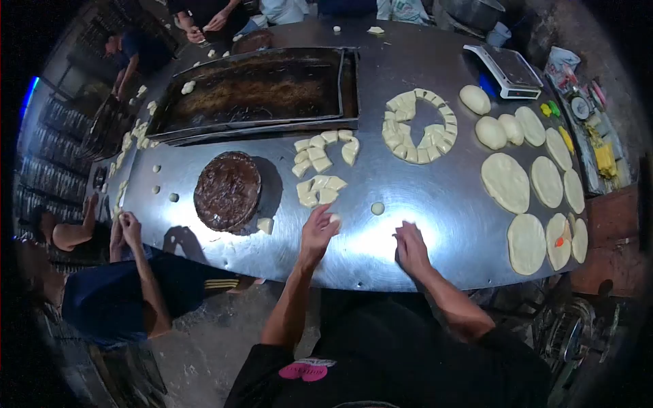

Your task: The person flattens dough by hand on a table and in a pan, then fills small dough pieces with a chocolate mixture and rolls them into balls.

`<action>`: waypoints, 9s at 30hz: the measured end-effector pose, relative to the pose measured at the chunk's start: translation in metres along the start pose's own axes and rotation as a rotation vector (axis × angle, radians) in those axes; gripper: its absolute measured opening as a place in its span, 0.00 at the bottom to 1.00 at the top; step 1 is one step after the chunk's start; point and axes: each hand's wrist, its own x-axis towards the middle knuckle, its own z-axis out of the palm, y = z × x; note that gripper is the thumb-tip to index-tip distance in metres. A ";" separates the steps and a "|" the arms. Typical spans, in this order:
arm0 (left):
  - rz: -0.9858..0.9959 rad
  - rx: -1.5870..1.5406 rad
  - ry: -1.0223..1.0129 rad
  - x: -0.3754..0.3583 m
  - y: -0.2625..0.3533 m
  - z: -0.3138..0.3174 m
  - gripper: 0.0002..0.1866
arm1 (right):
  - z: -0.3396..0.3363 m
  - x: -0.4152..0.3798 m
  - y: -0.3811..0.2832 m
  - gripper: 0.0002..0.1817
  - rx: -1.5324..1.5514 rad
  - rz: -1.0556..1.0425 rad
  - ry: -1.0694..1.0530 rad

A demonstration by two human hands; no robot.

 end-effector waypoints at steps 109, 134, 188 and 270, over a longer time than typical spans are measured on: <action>0.291 0.575 0.455 -0.062 0.019 -0.035 0.30 | 0.144 0.138 -0.172 0.28 1.193 0.596 -0.355; 0.074 -0.708 0.535 -0.062 0.027 -0.105 0.06 | 0.129 0.170 -0.204 0.22 1.297 0.887 -0.911; -0.338 -0.230 -0.224 -0.079 -0.026 0.121 0.21 | -0.069 -0.039 0.042 0.09 -0.428 -0.131 0.006; 0.243 0.577 -0.451 0.027 -0.028 0.100 0.47 | -0.057 0.067 -0.004 0.47 -0.055 0.186 -0.653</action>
